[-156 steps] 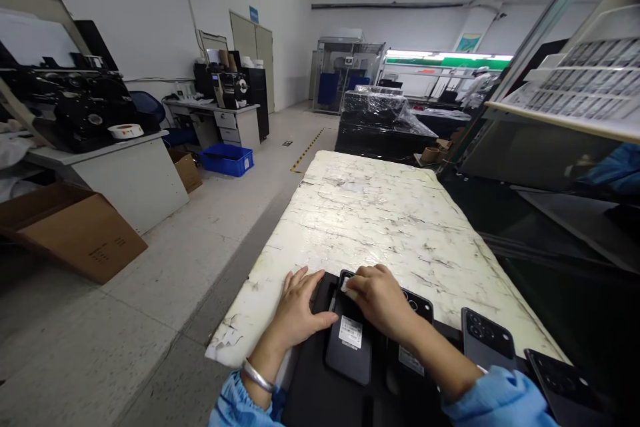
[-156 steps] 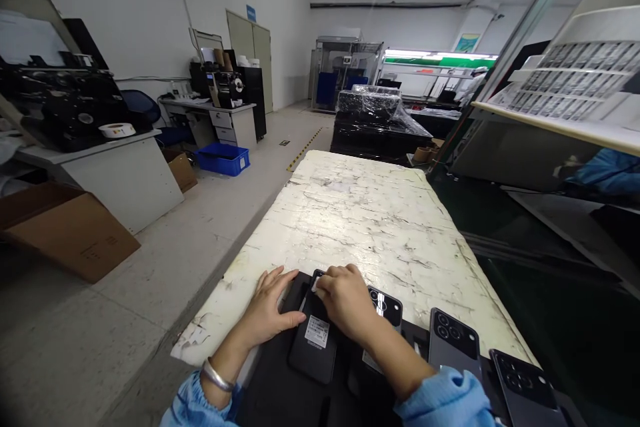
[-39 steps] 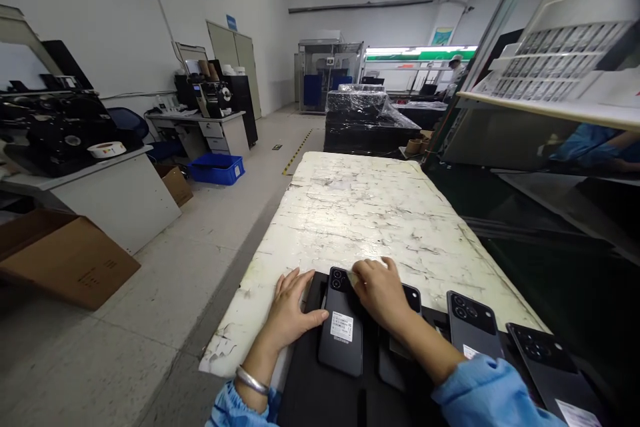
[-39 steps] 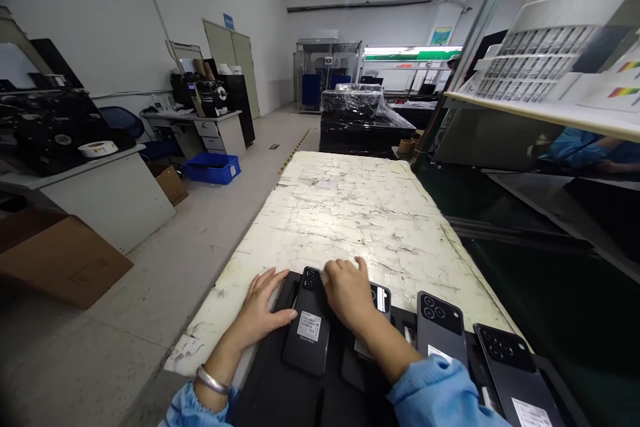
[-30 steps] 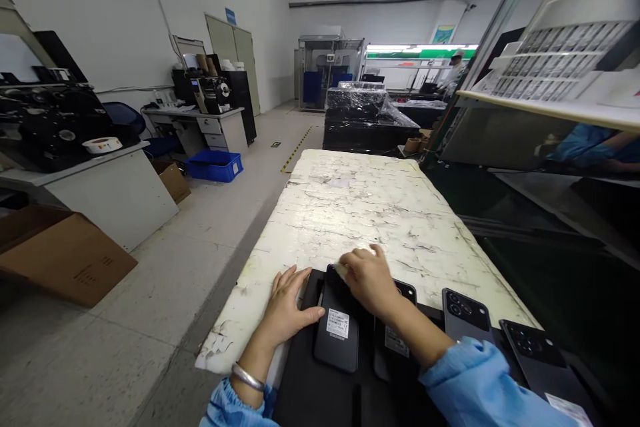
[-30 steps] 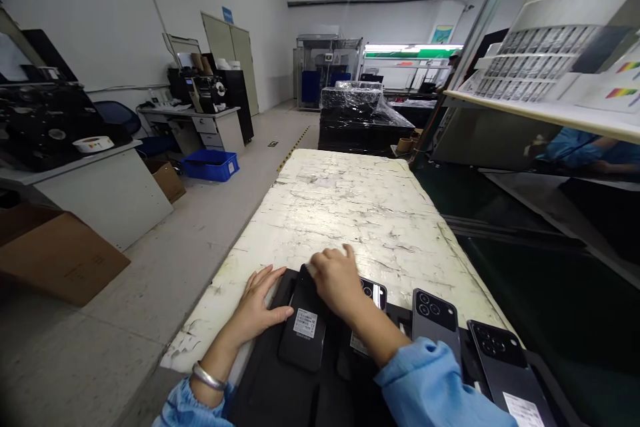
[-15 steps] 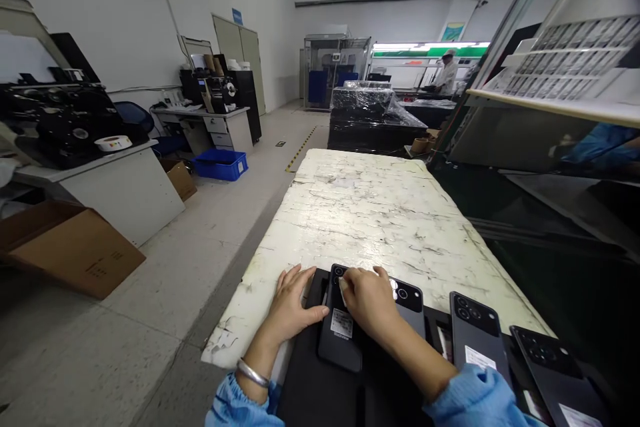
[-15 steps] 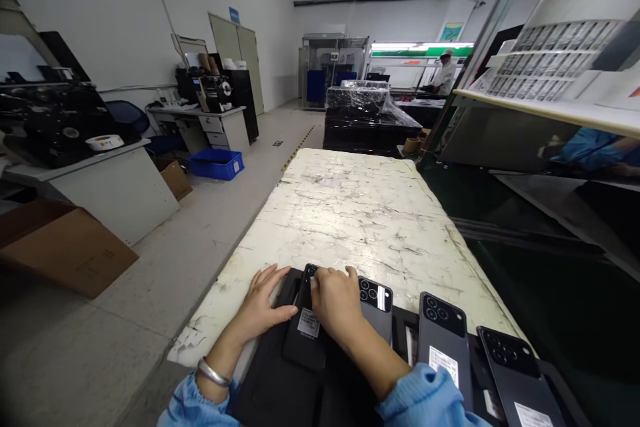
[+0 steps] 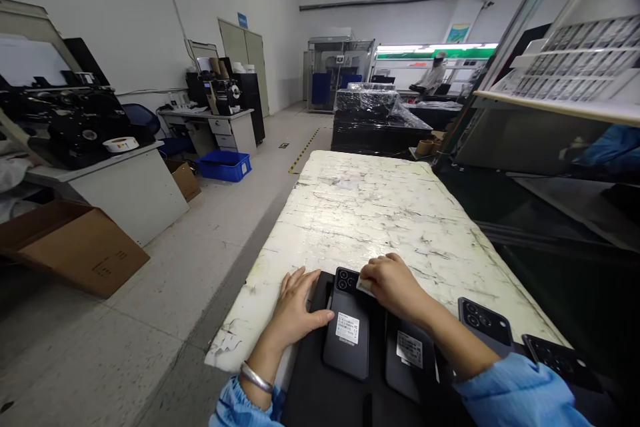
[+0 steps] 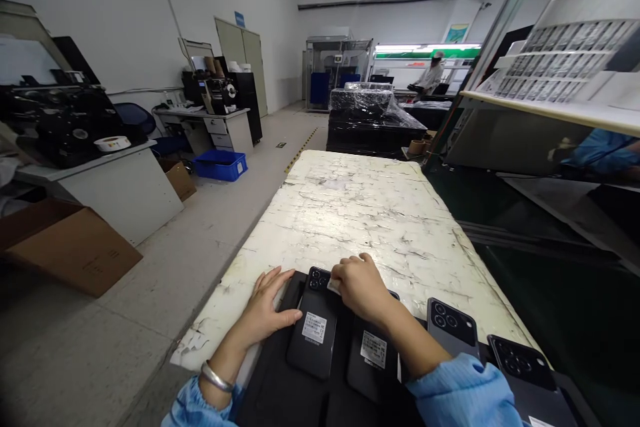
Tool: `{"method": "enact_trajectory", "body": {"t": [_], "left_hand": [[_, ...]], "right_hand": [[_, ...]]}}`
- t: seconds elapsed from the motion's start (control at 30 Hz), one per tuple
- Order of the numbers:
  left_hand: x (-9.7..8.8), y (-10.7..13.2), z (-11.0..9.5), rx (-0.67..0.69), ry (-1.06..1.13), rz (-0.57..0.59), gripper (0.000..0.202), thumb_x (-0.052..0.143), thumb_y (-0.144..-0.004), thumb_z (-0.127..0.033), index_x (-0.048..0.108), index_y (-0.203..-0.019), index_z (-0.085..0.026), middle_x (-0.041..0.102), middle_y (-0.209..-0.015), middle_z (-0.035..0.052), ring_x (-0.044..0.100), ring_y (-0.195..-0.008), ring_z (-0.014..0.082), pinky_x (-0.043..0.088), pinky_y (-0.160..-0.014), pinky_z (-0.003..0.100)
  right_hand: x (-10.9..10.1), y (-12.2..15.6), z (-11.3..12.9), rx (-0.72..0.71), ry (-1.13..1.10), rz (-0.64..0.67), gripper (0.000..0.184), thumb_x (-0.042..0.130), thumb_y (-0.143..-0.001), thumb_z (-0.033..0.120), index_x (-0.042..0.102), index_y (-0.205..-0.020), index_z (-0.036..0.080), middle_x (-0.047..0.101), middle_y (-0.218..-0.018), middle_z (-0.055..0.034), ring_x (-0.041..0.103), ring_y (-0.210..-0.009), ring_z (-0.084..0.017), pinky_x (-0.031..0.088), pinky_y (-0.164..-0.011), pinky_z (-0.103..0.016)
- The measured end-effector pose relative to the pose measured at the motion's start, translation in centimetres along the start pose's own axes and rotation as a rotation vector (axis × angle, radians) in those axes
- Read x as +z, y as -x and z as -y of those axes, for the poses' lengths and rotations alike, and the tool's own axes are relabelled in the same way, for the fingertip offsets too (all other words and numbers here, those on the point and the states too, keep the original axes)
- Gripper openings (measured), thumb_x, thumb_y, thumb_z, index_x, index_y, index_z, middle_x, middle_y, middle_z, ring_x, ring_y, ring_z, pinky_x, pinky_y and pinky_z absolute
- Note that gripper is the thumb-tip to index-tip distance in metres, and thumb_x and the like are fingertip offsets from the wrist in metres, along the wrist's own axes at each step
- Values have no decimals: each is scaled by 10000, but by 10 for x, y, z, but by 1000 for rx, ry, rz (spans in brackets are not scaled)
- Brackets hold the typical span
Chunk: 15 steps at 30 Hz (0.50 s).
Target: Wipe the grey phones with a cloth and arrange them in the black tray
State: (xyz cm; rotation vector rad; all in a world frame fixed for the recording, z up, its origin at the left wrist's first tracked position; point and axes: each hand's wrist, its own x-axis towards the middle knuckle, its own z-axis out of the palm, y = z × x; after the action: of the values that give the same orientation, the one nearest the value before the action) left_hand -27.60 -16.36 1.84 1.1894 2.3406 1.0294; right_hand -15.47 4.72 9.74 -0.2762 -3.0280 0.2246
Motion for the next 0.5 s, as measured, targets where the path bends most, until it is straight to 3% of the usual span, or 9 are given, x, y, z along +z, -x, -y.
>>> {"method": "enact_trajectory", "body": {"t": [0.1,0.27,0.37,0.5], "left_hand": [[0,-1,-1,-11,1,6,784,727,-763,-451,409,-1454,-262,355,-1552,76,144,-1491,300,60,-1224,534],[-1,-1,-1,-7,1,5,793,737,-751,-456,417,-1450,-265,384,-1538,63,169,-1486,288,57,-1230,513],[-1,-1,-1,-6,-3,-3,787,736,-752,-457,425,-1447,-260,405,-1524,62,185,-1482,279,57,-1233,497],[0,-1,0,-3,-7,-15,775,733,-752,-466,438,-1440,-265,396,-1528,73,193,-1480,286,72,-1230,505]], "right_hand": [[2,-8,3,16,7,-54,210,562,-911,162,736,-805,211,723,-821,-36,626,-827,-180,300,-849,-335],[23,-26,37,-37,53,-122,183,579,-935,267,721,-824,235,724,-839,-26,621,-861,-193,281,-927,-366],[36,-32,46,48,94,-201,238,493,-980,264,693,-867,202,725,-888,-59,623,-892,-220,266,-962,-403],[42,-22,34,207,143,-280,263,425,-1000,232,655,-897,160,721,-894,-92,634,-878,-250,261,-969,-443]]}}
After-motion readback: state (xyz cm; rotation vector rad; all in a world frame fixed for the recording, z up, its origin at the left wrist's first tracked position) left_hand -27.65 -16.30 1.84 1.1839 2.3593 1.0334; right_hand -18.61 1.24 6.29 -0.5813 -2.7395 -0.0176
